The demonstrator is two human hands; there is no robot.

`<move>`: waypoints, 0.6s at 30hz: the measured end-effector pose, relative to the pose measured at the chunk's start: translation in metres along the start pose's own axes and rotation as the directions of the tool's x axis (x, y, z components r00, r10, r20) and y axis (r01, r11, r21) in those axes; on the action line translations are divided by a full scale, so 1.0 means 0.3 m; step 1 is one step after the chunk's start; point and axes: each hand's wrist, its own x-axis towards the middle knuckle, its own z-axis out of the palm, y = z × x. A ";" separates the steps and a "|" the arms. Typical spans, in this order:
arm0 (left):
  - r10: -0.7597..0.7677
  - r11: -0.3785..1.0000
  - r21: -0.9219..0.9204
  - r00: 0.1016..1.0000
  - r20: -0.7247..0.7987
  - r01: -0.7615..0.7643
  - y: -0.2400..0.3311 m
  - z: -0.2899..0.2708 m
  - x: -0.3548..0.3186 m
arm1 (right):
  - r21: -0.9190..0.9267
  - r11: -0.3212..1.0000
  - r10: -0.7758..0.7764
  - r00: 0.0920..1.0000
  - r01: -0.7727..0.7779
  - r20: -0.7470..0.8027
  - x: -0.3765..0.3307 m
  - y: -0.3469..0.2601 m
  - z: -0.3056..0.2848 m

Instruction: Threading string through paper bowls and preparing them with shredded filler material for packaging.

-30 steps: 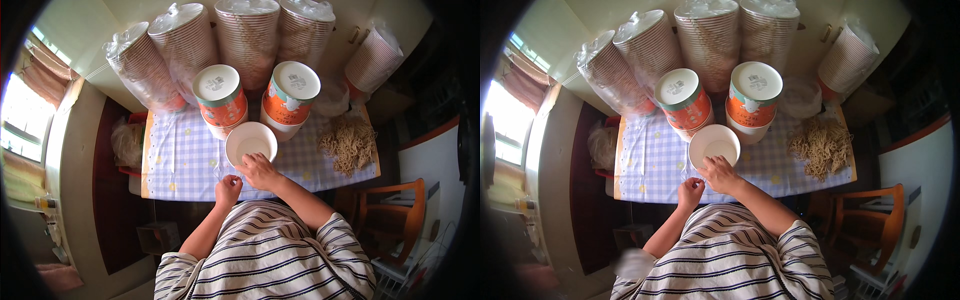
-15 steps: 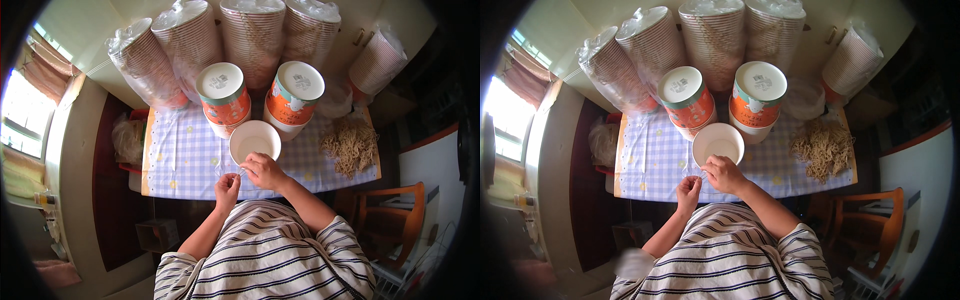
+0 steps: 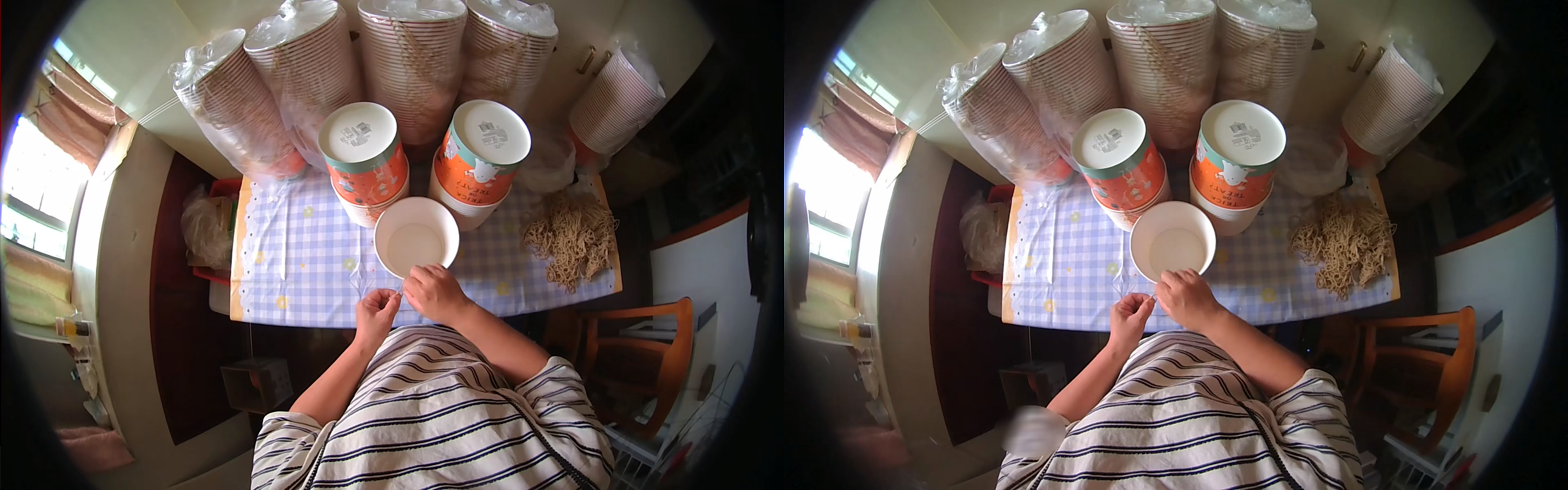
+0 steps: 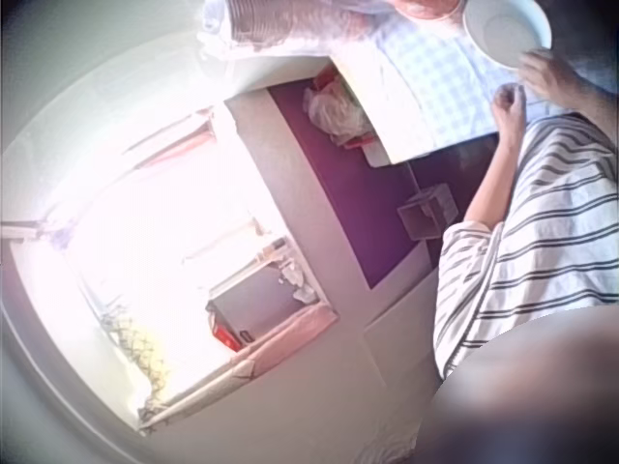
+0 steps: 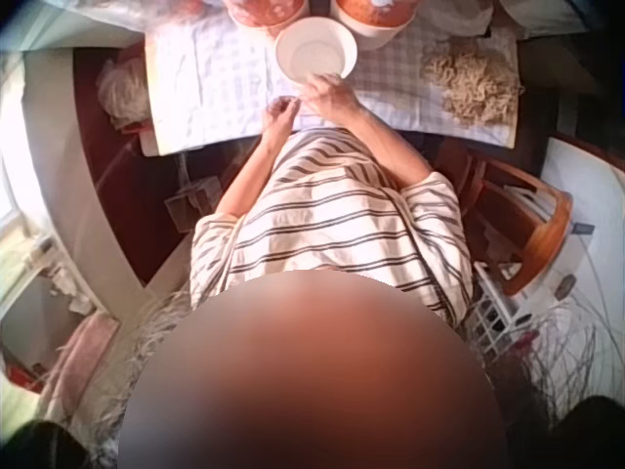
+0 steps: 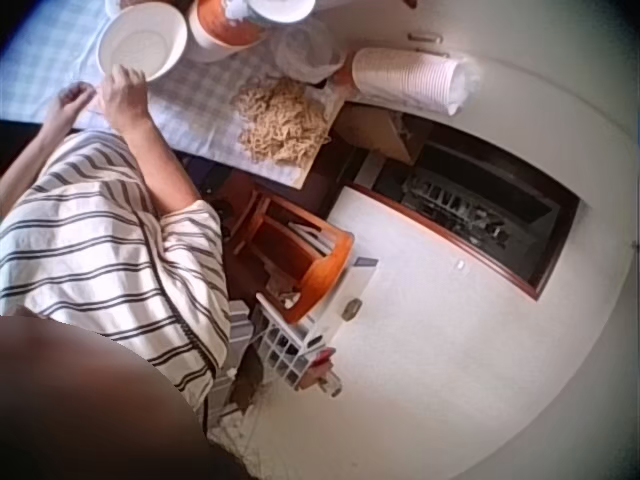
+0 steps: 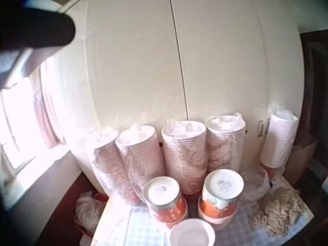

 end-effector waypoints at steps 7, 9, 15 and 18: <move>-0.236 0.962 -0.119 0.966 0.103 0.248 0.004 0.010 -0.018 | 0.101 0.974 0.212 0.971 -0.201 -0.109 -0.102 -0.049 0.050; -0.241 0.958 -0.128 0.964 0.115 0.255 -0.006 0.009 -0.016 | 0.154 0.958 0.261 0.956 -0.241 -0.130 -0.107 -0.050 0.068; -0.287 0.940 -0.152 0.949 0.128 0.305 -0.029 -0.003 -0.006 | 0.459 0.823 0.439 0.887 -0.333 -0.144 -0.115 -0.057 0.115; -0.277 0.943 -0.156 0.954 0.110 0.292 -0.027 0.001 -0.010 | 0.616 0.634 0.575 0.818 -0.468 0.030 -0.122 -0.046 0.135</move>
